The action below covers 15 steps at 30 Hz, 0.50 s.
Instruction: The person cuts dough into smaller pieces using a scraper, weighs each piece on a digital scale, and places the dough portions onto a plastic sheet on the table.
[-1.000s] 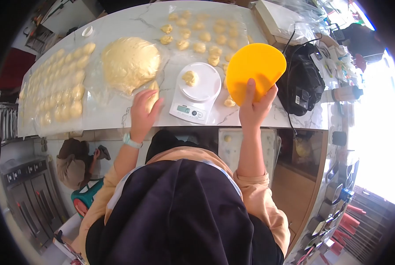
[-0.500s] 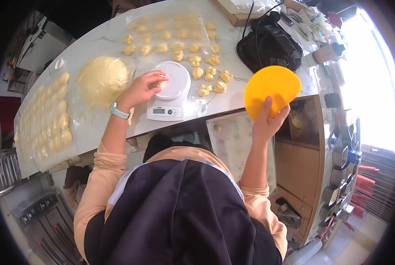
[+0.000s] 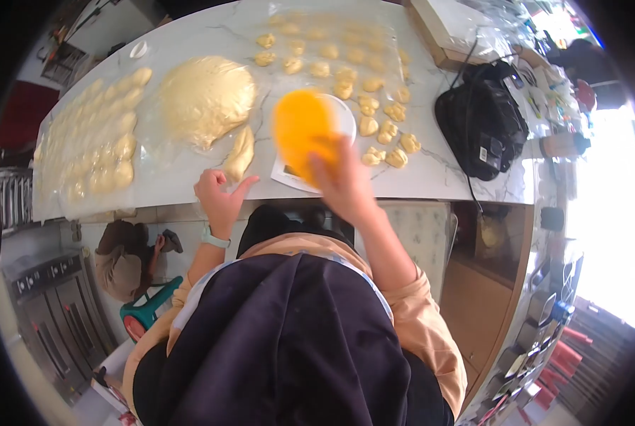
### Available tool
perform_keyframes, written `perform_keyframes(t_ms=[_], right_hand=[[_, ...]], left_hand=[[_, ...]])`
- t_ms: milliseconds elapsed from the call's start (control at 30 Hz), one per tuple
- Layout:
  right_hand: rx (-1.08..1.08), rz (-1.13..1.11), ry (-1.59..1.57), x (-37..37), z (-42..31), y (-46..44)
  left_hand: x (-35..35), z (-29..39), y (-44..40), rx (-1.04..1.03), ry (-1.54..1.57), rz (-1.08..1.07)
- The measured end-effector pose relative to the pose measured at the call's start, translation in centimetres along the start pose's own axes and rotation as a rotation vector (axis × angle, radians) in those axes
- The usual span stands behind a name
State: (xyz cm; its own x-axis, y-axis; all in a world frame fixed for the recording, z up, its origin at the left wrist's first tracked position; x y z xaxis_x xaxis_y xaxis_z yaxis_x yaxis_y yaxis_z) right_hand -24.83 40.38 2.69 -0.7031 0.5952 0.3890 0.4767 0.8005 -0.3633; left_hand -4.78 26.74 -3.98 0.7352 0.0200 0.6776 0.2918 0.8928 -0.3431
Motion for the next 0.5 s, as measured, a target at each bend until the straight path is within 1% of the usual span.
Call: perform_keyframes(t_ms=[33, 67, 133, 167, 233, 333, 367, 433, 500], right_hand=[[-0.043, -0.237, 0.013, -2.5, 0.1, -0.4], [0.015, -0.404, 0.07, -4.7, -0.1, -1.0], [0.155, -0.615, 0.111, -7.6, -1.2, -2.7], [0.193, -0.663, 0.131, -9.0, -1.2, -3.5], [0.268, -0.752, 0.176, -11.4, -1.1, -4.8], [0.254, -0.915, 0.267, -13.7, -2.4, -6.2], [0.284, -0.929, 0.283, -14.6, -2.5, -6.0], [0.338, -0.956, 0.312, -15.9, -1.9, -4.6], [0.455, -0.669, 0.214, -16.1, 0.2, -2.0]], left_hand=[[0.1, -0.8, 0.7, 0.044, -0.049, 0.008], [0.1, -1.5, 1.2, 0.091, -0.096, 0.015], [0.2, -1.8, 1.2, 0.007, -0.058, 0.041], [0.4, -2.0, 1.2, -0.036, -0.04, 0.053], [0.4, -2.7, 1.5, -0.03, -0.041, 0.018], [0.3, -3.8, 2.0, -0.055, 0.008, -0.001], [0.3, -4.1, 2.1, -0.069, 0.032, -0.002], [0.7, -4.3, 2.3, -0.027, 0.076, -0.014], [1.2, -4.2, 2.4, 0.034, 0.152, -0.053]])
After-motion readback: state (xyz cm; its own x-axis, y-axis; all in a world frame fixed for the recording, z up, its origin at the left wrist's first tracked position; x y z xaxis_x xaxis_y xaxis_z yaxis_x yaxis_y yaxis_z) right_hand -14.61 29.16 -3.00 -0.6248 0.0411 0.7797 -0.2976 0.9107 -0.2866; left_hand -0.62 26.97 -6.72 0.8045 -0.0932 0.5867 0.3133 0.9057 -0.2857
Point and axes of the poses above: each hand's wrist, its own y-axis away from the middle knuckle, its own x-axis out of the back of the hand, z = x × y, the point moved 4 cm from there along -y, towards the middle knuckle, and after that the axes turned 10 degrees about x, right-handed, at the moved point
